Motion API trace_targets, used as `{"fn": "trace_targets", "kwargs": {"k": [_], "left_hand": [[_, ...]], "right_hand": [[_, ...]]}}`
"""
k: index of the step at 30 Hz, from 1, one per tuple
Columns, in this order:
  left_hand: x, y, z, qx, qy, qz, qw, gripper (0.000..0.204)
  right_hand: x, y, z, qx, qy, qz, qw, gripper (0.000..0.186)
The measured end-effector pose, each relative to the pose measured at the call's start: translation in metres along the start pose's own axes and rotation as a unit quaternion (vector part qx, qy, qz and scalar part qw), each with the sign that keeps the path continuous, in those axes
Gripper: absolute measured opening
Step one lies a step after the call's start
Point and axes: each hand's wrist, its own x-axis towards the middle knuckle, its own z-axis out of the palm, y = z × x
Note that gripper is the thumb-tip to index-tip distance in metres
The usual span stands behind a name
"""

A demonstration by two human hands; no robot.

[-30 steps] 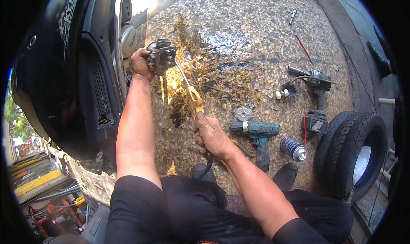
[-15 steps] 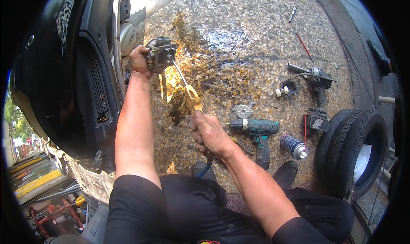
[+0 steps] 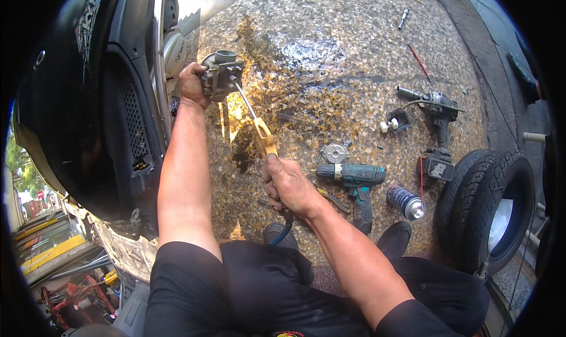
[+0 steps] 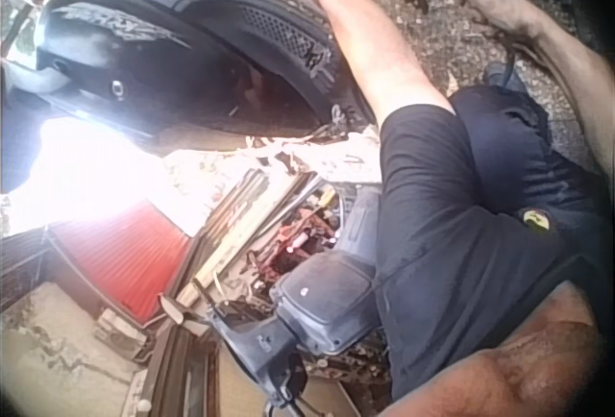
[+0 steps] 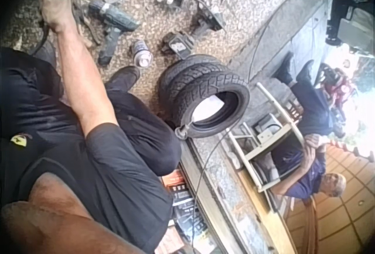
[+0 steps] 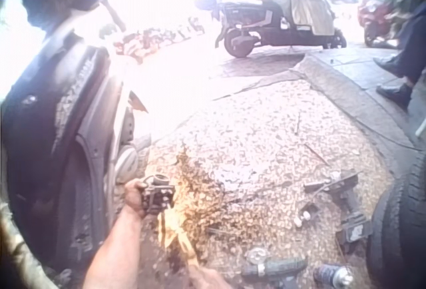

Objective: The person cleans a scooter carburetor by spraying it with a cleaning agent and then blowing it out with an air gun. The person handles the carburetor and a small spring, using a spray can and an air gun to clean the components.

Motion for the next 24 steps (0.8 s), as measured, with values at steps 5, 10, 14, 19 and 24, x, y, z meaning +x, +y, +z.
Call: {"fn": "trace_targets", "kwargs": {"k": [5, 10, 14, 19, 24], "left_hand": [[-0.005, -0.001, 0.01, -0.016, 0.027, 0.031, 0.999, 0.017], [-0.022, 0.001, 0.025, 0.014, 0.015, 0.008, 1.0, 0.019], [-0.021, -0.001, 0.027, 0.024, 0.022, 0.026, 0.999, 0.021], [-0.013, -0.01, 0.025, 0.052, 0.047, 0.012, 0.997, 0.019], [-0.017, -0.008, 0.035, 0.037, -0.019, 0.01, 0.999, 0.032]], "right_hand": [[0.001, -0.002, 0.001, -0.006, 0.012, -0.026, 1.0, 0.059], [0.004, -0.004, 0.006, 0.0, 0.007, -0.04, 0.999, 0.059], [0.002, -0.007, 0.009, -0.012, -0.002, -0.041, 0.999, 0.059], [0.005, -0.009, 0.014, -0.046, -0.012, -0.048, 0.998, 0.061], [0.002, -0.006, 0.013, -0.029, 0.017, -0.054, 0.998, 0.062]]}}
